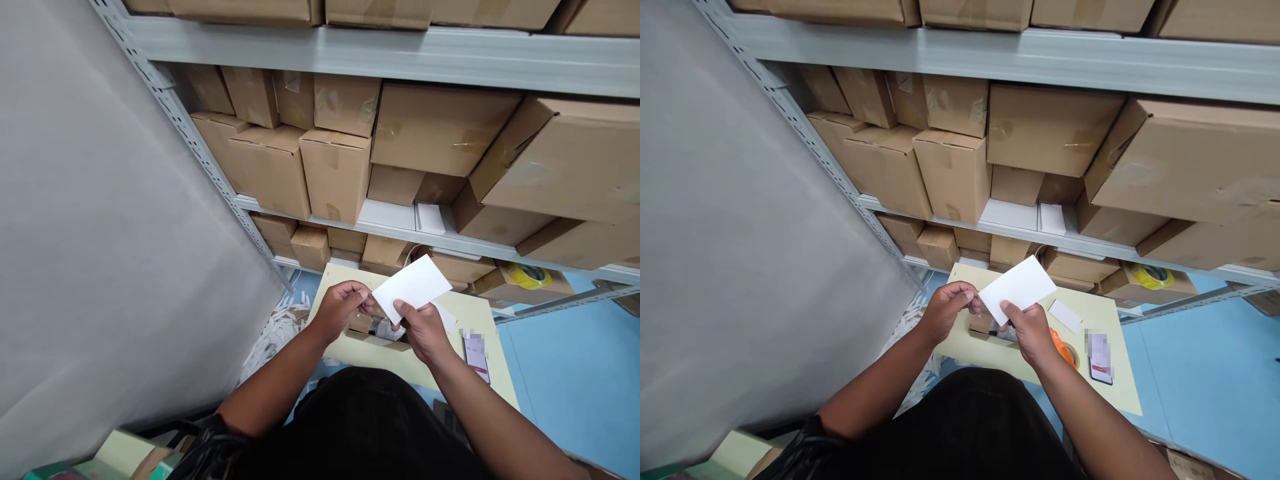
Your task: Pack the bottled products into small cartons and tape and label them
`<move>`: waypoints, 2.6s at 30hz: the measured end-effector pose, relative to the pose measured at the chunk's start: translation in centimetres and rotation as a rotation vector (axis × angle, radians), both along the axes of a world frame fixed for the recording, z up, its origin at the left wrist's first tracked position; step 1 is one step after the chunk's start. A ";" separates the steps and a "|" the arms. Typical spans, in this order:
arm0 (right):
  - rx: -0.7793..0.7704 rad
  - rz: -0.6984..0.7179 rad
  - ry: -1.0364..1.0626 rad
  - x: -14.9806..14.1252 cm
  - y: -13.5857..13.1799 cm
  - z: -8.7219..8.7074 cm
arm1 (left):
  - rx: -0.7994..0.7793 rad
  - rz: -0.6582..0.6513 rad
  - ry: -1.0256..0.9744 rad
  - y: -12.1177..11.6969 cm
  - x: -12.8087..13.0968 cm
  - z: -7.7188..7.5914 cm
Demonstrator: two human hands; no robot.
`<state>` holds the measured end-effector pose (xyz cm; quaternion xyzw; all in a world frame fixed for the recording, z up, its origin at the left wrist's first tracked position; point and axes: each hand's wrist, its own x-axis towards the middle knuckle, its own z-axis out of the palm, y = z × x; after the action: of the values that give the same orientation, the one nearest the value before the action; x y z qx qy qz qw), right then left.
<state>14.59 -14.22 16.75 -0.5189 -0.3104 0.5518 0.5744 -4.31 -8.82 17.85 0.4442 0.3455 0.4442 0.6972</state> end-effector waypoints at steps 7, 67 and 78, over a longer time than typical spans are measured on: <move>0.035 0.013 -0.049 -1.7 -0.9 0.6 | 0.056 -0.046 0.009 -0.2 -1.7 1.0; 0.678 0.158 -0.621 5.8 -5.1 2.5 | -0.272 -0.381 -0.183 -4.5 2.7 1.7; 0.676 0.169 -0.602 5.2 -4.6 2.2 | -0.257 -0.336 -0.183 -4.2 2.8 1.4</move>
<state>19.79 -18.86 18.97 -0.4125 -0.6671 0.2891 0.5488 -1.53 -13.03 19.26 0.3610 0.2560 0.3126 0.8405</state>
